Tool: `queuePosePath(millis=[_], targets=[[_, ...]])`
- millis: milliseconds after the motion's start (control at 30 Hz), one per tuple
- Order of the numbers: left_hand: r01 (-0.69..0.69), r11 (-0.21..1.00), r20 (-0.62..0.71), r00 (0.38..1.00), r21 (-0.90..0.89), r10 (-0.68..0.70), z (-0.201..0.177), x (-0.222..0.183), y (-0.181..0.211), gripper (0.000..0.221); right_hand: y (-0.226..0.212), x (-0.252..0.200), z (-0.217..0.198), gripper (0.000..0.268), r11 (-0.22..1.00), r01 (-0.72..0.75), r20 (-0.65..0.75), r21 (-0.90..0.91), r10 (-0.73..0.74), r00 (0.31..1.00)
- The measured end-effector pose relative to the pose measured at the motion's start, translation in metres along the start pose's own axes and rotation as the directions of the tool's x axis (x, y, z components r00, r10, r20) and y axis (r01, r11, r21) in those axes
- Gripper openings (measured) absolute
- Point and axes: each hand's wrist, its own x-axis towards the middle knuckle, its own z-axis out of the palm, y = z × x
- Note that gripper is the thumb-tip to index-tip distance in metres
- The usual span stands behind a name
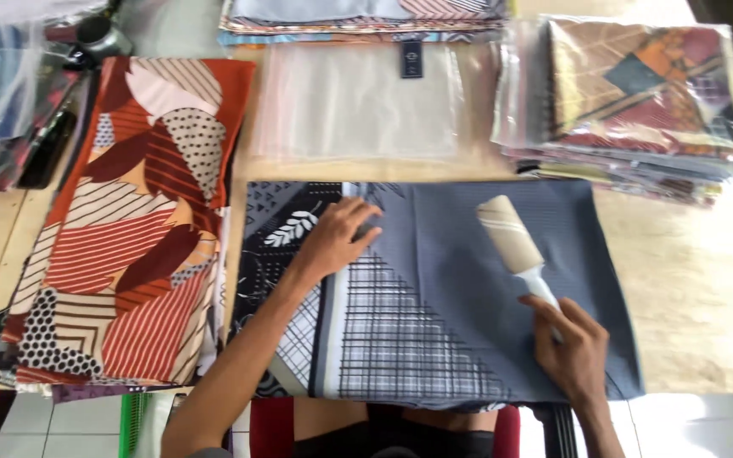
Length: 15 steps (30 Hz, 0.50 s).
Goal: Using a lint roller to clean a piece of patterned fabric on a table.
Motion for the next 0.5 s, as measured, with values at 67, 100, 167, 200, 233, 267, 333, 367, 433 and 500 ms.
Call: queuePosePath(millis=[67,100,167,200,233,267,333,367,433,500], targets=[[-0.004,1.0,0.001,1.0,0.016,0.004,0.0,-0.002,-0.001,0.029,0.003,0.002,0.001,0.035,0.998,0.02,0.03,-0.067,-0.018,0.999],[0.0,0.999,-0.003,1.0,0.036,0.0,0.0,-0.004,-0.002,0.031,0.003,0.002,0.003,0.037,0.991,0.049,0.066,-0.126,-0.04,0.997],[-0.006,1.0,-0.017,1.0,0.007,0.007,0.0,-0.002,-0.001,0.03,-0.01,0.011,-0.008,0.025,0.988,-0.009,0.013,-0.154,0.011,1.0],[-0.001,1.0,-0.048,0.999,-0.015,0.0,0.0,-0.004,-0.001,0.029,-0.017,0.014,-0.012,0.015,0.983,-0.045,-0.038,-0.176,0.039,0.999],[-0.014,1.0,-0.035,0.999,-0.023,0.013,0.003,-0.004,-0.003,0.029,-0.011,0.011,-0.013,0.015,0.981,-0.064,-0.043,-0.183,0.057,0.997],[-0.016,1.0,-0.038,0.999,-0.008,0.016,0.005,-0.004,-0.006,0.027,-0.006,0.01,-0.014,0.011,0.958,-0.127,-0.11,-0.257,0.102,0.989],[-0.025,1.0,-0.034,0.999,0.004,0.025,0.007,-0.005,-0.01,0.026,0.006,0.005,-0.014,0.011,0.923,-0.203,-0.182,-0.326,0.149,0.972],[-0.03,0.999,-0.047,0.998,0.012,0.031,0.008,-0.006,-0.01,0.026,0.012,0.001,-0.013,0.011,0.934,-0.241,-0.211,-0.265,0.188,0.959],[-0.049,0.998,-0.058,0.997,0.025,0.051,0.006,-0.006,-0.009,0.026,0.005,-0.001,-0.009,0.014,0.938,-0.284,-0.251,-0.2,0.231,0.94],[-0.028,0.999,-0.07,0.997,0.04,0.031,0.005,-0.006,-0.006,0.024,-0.023,0.002,-0.002,0.02,0.969,-0.155,-0.323,-0.191,0.087,0.942]])
